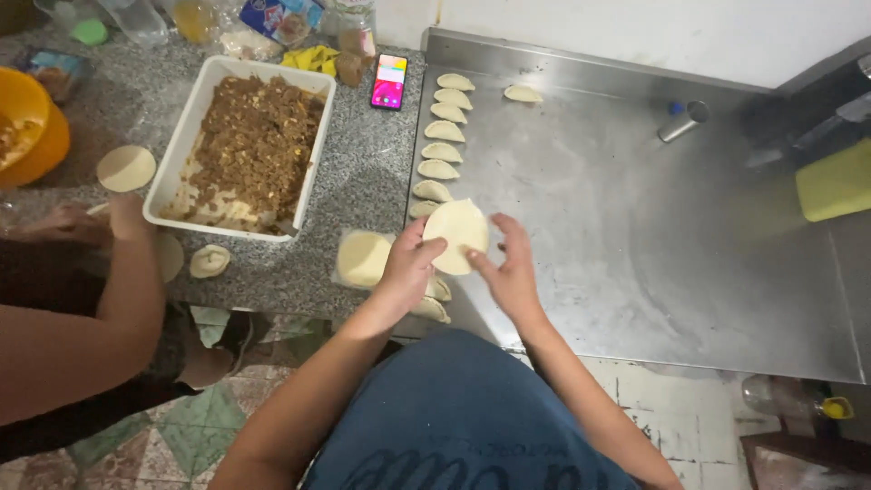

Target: Assembling empanadas by placing meat filling onto dough circles and folding them to seal.

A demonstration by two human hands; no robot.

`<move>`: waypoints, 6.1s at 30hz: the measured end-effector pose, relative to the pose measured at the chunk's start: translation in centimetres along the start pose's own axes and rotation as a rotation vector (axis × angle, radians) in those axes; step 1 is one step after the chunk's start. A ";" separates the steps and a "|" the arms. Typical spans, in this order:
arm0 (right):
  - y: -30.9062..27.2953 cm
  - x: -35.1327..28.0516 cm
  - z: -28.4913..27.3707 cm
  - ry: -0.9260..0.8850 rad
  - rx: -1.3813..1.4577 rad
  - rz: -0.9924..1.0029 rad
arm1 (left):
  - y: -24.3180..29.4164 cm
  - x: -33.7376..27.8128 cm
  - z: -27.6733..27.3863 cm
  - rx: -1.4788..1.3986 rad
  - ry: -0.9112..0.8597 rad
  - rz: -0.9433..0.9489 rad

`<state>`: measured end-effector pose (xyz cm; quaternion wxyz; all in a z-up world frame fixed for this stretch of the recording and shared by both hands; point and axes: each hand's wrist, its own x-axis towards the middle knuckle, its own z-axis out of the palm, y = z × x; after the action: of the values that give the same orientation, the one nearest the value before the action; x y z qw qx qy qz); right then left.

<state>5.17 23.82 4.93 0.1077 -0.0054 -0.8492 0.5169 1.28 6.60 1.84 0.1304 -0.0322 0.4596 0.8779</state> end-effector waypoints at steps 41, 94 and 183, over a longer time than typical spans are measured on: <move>2.2 0.7 -2.0 -0.283 0.654 0.299 | 6.6 -0.5 1.3 1.020 -0.398 0.392; 8.1 -1.3 0.0 0.012 1.310 0.699 | -3.2 1.5 -4.1 -0.114 0.469 -0.110; -6.5 13.6 27.9 -0.978 0.147 0.641 | 11.4 -2.5 -30.0 -0.779 0.784 -0.134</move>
<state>-12.69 -2.01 0.69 -0.4580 -0.0151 -0.7182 0.5237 -1.19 -24.52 -5.91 -0.0164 -0.4313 0.1124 0.8950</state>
